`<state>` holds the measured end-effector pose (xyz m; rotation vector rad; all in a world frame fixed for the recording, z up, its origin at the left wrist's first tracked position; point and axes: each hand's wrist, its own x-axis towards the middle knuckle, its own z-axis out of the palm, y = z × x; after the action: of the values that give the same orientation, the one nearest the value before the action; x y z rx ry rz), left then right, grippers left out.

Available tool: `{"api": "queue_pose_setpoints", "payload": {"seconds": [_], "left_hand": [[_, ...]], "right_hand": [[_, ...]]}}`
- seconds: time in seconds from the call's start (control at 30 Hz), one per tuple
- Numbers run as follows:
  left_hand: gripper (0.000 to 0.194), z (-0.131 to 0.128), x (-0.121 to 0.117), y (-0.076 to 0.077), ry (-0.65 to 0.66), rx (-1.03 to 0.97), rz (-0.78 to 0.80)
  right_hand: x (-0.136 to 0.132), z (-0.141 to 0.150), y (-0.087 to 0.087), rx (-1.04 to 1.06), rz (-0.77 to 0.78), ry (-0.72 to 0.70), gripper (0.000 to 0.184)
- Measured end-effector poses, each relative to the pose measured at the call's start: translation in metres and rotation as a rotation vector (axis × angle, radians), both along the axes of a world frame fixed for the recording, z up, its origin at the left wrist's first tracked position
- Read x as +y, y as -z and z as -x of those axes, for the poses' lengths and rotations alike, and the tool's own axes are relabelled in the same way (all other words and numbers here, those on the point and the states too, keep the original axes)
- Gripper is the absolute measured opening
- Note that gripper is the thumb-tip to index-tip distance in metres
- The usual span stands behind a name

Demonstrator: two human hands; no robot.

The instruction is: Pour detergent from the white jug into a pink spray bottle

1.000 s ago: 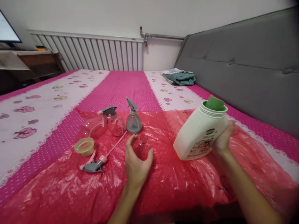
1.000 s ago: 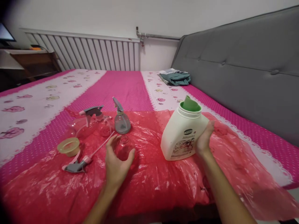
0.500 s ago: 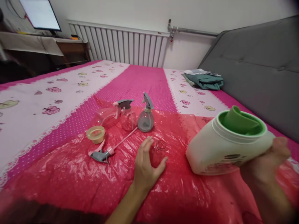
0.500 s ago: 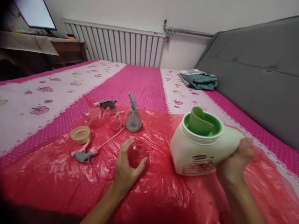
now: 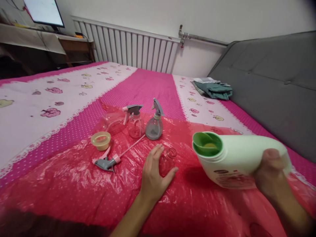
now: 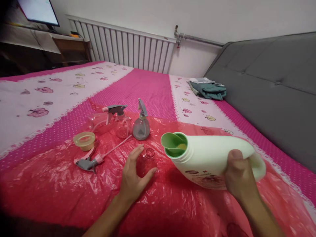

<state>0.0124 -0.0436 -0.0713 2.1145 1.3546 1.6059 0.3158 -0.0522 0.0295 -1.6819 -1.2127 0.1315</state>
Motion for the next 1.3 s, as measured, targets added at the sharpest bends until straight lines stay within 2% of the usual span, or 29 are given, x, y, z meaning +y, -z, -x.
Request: {"api": "queue_pose_setpoints", "payload": {"seconds": [0.1, 0.2, 0.33, 0.6, 0.73, 0.87, 1.07, 1.3], "left_hand": [[0.068, 0.001, 0.000, 0.000, 0.029, 0.005, 0.000], [0.072, 0.001, 0.000, 0.000, 0.036, 0.006, 0.009], [0.068, 0.001, 0.000, -0.001, 0.047, -0.006, 0.001], [0.067, 0.002, 0.000, -0.003, 0.075, 0.016, -0.037], [0.065, 0.003, 0.000, -0.003, 0.077, 0.033, -0.065], [0.063, 0.003, 0.000, -0.003, 0.080, 0.044, -0.076], [0.063, 0.003, 0.001, -0.003, 0.077, 0.043, -0.069], [0.064, 0.003, 0.001, -0.002, 0.079, 0.034, -0.058]], "right_hand": [[-0.001, -0.010, -0.001, -0.078, 0.098, -0.003, 0.061], [-0.001, -0.015, -0.003, -0.155, 0.124, -0.008, 0.069], [-0.003, -0.012, -0.009, -0.309, 0.211, 0.056, 0.087], [-0.004, -0.003, -0.017, -0.454, 0.252, 0.081, 0.094], [-0.004, -0.007, -0.015, -0.563, 0.191, 0.068, 0.103], [-0.003, -0.017, -0.010, -0.771, 0.089, 0.020, 0.106], [-0.002, -0.024, -0.012, -1.102, -0.116, -0.026, 0.089], [0.001, -0.015, -0.027, -1.289, -0.288, -0.082, 0.075]]}}
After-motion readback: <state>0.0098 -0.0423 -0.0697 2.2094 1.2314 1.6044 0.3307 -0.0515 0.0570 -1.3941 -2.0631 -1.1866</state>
